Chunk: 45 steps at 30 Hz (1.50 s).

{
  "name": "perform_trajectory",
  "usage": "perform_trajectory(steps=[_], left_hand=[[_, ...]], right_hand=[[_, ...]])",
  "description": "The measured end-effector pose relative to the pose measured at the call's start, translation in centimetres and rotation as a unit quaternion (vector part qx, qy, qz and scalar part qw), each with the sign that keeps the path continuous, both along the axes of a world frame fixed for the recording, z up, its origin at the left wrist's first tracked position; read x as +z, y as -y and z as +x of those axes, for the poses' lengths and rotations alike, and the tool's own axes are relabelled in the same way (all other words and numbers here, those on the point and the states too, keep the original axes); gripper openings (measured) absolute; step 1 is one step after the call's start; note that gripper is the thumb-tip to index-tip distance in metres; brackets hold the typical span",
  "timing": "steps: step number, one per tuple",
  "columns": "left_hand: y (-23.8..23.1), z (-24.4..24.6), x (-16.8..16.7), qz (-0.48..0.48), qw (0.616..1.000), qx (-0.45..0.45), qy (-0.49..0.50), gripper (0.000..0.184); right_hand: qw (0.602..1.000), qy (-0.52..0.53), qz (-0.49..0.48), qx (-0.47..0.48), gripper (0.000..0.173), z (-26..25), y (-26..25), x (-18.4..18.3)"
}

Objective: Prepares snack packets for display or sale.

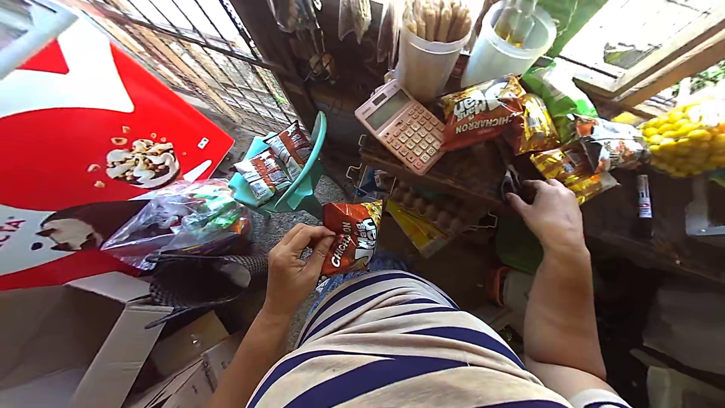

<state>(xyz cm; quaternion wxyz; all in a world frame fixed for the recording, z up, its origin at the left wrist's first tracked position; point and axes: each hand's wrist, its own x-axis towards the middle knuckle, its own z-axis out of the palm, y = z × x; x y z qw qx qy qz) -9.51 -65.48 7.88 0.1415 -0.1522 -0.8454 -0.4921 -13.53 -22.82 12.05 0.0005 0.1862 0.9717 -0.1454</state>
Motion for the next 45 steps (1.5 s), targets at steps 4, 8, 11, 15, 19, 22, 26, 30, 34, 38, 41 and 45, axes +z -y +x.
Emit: perform_trajectory(steps=[4, 8, 11, 15, 19, 22, 26, 30, 34, 38, 41, 45], left_hand=[[1.7, 0.5, 0.1, 0.035, 0.999, 0.013, 0.010, 0.016], [3.4, 1.1, 0.3, 0.104, 0.994, 0.031, 0.032, 0.012], [4.9, 1.8, 0.1, 0.107, 0.993, 0.044, 0.035, 0.012], [6.9, 1.9, 0.3, 0.106, 0.993, 0.038, 0.020, 0.013], [8.5, 2.6, 0.6, 0.120, 0.992, 0.037, 0.026, 0.013], [9.9, 3.0, 0.5, 0.097, 0.994, 0.048, 0.013, 0.014], [11.8, 3.5, 0.5, 0.055, 0.996, 0.063, 0.001, 0.016], [13.0, 4.1, 0.3, 0.034, 0.997, 0.074, -0.004, 0.016], [13.8, 4.4, 0.2, 0.017, 0.997, 0.081, -0.010, 0.016], [14.2, 4.9, 0.2, -0.014, 0.996, 0.093, -0.008, 0.018], [14.4, 5.1, 0.3, -0.043, 0.995, 0.094, -0.007, 0.020], [14.6, 5.1, 0.5, -0.071, 0.995, 0.076, -0.006, 0.021]], right_hand=[[0.997, 0.045, -0.049, -0.031, 0.036, 1.1, -0.4, 0.8], [0.976, 0.007, -0.215, 0.024, 0.033, 5.1, -0.4, 1.7], [0.927, -0.049, -0.350, 0.122, 0.038, 6.5, 2.4, 0.9], [0.914, -0.091, -0.289, 0.271, 0.034, 4.3, 11.8, -1.1], [0.910, -0.098, -0.182, 0.360, 0.035, 3.1, 19.7, -1.3], [0.890, -0.103, -0.148, 0.420, 0.037, 2.4, 22.2, -0.8], [0.869, -0.100, -0.101, 0.474, 0.035, 1.3, 23.8, -0.1], [0.855, -0.111, -0.067, 0.503, 0.025, 0.4, 25.2, 0.3], [0.835, -0.113, -0.044, 0.536, 0.022, -0.5, 26.6, 0.2], [0.824, -0.112, -0.026, 0.555, 0.022, -1.0, 27.5, 0.2], [0.813, -0.117, -0.017, 0.570, 0.022, -1.3, 27.7, 0.2], [0.801, -0.126, -0.011, 0.585, 0.023, -1.7, 27.8, 0.3]])
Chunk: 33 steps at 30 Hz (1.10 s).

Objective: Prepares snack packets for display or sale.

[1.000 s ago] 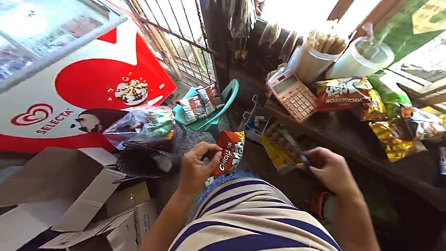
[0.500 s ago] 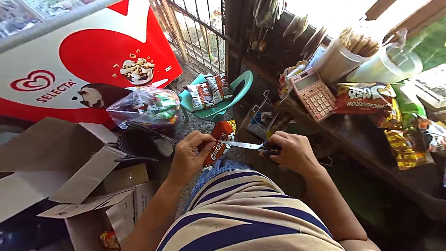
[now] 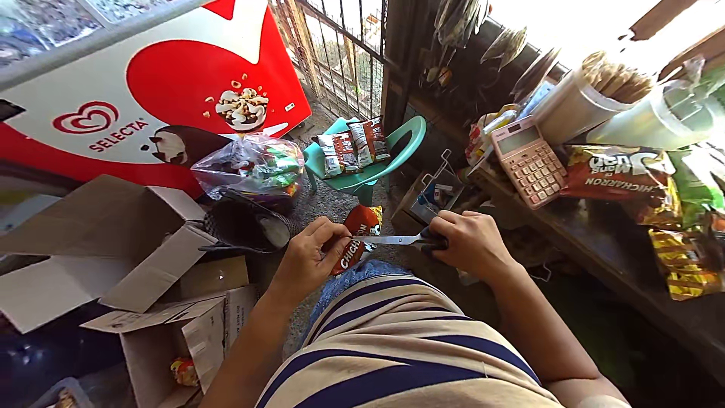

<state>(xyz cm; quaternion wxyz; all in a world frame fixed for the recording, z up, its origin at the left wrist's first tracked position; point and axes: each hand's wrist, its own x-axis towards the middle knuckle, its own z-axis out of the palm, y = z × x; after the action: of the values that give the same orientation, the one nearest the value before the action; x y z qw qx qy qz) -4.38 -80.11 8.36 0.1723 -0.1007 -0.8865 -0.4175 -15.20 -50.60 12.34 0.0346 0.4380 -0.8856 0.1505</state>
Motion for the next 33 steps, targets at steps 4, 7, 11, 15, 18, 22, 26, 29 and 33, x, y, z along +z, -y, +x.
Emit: perform_trajectory(steps=[4, 7, 11, 15, 18, 22, 26, 29, 33], left_hand=[[0.0, 0.0, 0.2, -0.029, 0.999, -0.018, 0.014, 0.022], [-0.1, -0.1, 0.4, -0.051, 0.998, -0.039, 0.024, 0.023], [0.0, -0.4, 0.4, -0.058, 0.996, -0.058, 0.024, 0.023], [-0.1, -0.8, 0.4, -0.070, 0.995, -0.068, 0.020, 0.023], [-0.2, -1.2, 0.5, -0.078, 0.994, -0.078, 0.019, 0.023], [-0.5, -1.6, 0.5, -0.076, 0.994, -0.076, 0.005, 0.024], [-0.6, -1.8, 1.1, -0.078, 0.994, -0.076, -0.011, 0.024], [-0.8, -1.9, 1.3, -0.073, 0.994, -0.078, -0.019, 0.024], [-1.0, -1.8, 1.6, -0.069, 0.994, -0.079, -0.028, 0.024]], right_hand=[[1.000, -0.008, -0.002, 0.015, 0.023, -0.3, -0.3, 0.0], [1.000, -0.002, 0.002, 0.022, 0.022, -0.4, -0.6, 0.2], [1.000, 0.009, 0.002, 0.024, 0.022, -0.4, -0.9, 0.0], [1.000, 0.019, -0.007, 0.020, 0.024, -0.5, -1.2, -0.4], [0.999, 0.032, -0.008, 0.018, 0.026, -0.5, -1.4, -0.3], [0.999, 0.031, -0.017, 0.019, 0.025, -0.6, -1.6, -0.7], [0.998, 0.036, -0.038, 0.024, 0.025, -0.4, -1.8, -1.2], [0.998, 0.023, -0.045, 0.026, 0.024, -0.1, -2.1, -1.4], [0.997, 0.013, -0.068, 0.027, 0.023, 0.5, -2.6, -2.0]])
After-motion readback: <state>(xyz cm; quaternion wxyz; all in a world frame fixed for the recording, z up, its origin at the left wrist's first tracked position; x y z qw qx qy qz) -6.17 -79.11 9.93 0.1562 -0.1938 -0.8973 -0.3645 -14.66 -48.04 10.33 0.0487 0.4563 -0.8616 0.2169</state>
